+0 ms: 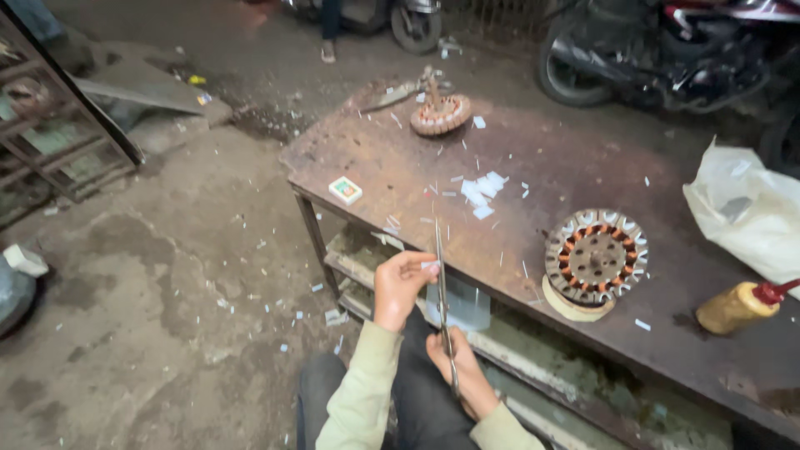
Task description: The person cuts small white rectangular pieces with scissors and inserts them into slots on a circular copper-wound motor stator. The person repeats this process multiple times, placing each piece into the stator slots.
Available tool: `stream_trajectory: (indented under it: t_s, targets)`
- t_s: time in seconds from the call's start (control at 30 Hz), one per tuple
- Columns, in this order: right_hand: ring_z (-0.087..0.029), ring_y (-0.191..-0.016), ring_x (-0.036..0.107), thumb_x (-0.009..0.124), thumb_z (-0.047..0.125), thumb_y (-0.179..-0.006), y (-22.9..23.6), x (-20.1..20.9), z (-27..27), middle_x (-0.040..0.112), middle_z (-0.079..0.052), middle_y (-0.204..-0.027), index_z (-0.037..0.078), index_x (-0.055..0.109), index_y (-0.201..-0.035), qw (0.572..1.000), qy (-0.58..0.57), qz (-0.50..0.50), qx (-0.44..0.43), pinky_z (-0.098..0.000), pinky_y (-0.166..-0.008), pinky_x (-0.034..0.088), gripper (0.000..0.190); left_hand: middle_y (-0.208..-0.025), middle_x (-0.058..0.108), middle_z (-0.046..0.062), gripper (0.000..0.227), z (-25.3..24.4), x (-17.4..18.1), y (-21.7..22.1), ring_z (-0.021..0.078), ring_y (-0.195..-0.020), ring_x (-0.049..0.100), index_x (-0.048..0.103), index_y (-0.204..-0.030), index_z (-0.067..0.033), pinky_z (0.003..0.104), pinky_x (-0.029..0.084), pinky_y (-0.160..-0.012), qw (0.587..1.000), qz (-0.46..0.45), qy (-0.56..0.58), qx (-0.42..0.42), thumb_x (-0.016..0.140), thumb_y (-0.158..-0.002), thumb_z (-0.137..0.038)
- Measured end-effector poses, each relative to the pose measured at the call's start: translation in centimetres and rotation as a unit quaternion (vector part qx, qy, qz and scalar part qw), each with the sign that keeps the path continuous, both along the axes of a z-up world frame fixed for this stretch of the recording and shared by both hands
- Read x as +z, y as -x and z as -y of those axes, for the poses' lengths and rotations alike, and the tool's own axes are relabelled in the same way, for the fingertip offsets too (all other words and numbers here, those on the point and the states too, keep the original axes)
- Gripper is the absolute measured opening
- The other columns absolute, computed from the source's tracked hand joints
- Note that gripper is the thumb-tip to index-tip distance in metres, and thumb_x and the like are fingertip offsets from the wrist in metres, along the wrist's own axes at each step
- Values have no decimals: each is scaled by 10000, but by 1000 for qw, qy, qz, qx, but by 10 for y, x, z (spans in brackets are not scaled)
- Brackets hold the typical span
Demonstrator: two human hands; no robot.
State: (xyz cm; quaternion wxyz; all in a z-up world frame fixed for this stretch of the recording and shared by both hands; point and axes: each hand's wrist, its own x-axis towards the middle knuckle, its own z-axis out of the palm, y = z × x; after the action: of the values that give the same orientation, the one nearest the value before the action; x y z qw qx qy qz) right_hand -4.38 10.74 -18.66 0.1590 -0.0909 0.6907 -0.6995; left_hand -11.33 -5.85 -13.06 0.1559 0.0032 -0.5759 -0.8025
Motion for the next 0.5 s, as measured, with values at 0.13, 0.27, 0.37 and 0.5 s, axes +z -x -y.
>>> stream_trajectory:
  t_s: [0.13,0.27,0.37,0.5]
  targets:
    - [-89,-696,388,780,343,-902,7,2,7,431,17,-753,85,489,-820,998,-46,-22,-46,-270,-600,347,397,-968,763,106,229,1,-3,-3,136,-827,716,715,-1104,66,261,603,-745,1000,15,-7,-7,745,-884,10]
    - [-93,-670,394,822,383,-843,10,1,11,421,20,-731,94,474,-803,992,-107,-59,-40,-269,-586,364,455,-967,758,113,233,5,-4,-2,136,-847,717,710,-1106,73,274,616,-754,1000,1,-7,-19,753,-886,13]
    - [-96,-660,391,838,388,-834,11,0,10,414,22,-732,90,465,-797,989,-120,-70,-46,-273,-576,361,478,-972,755,111,233,7,-1,-1,132,-859,718,709,-1112,75,279,623,-768,999,-2,-9,-33,753,-894,8]
    - [-97,-595,381,837,339,-844,14,-11,12,413,28,-667,89,466,-780,988,-119,-74,-62,-293,-524,336,452,-977,757,110,228,9,-3,-1,129,-863,718,707,-1103,79,278,622,-765,999,4,-3,-45,758,-893,7]
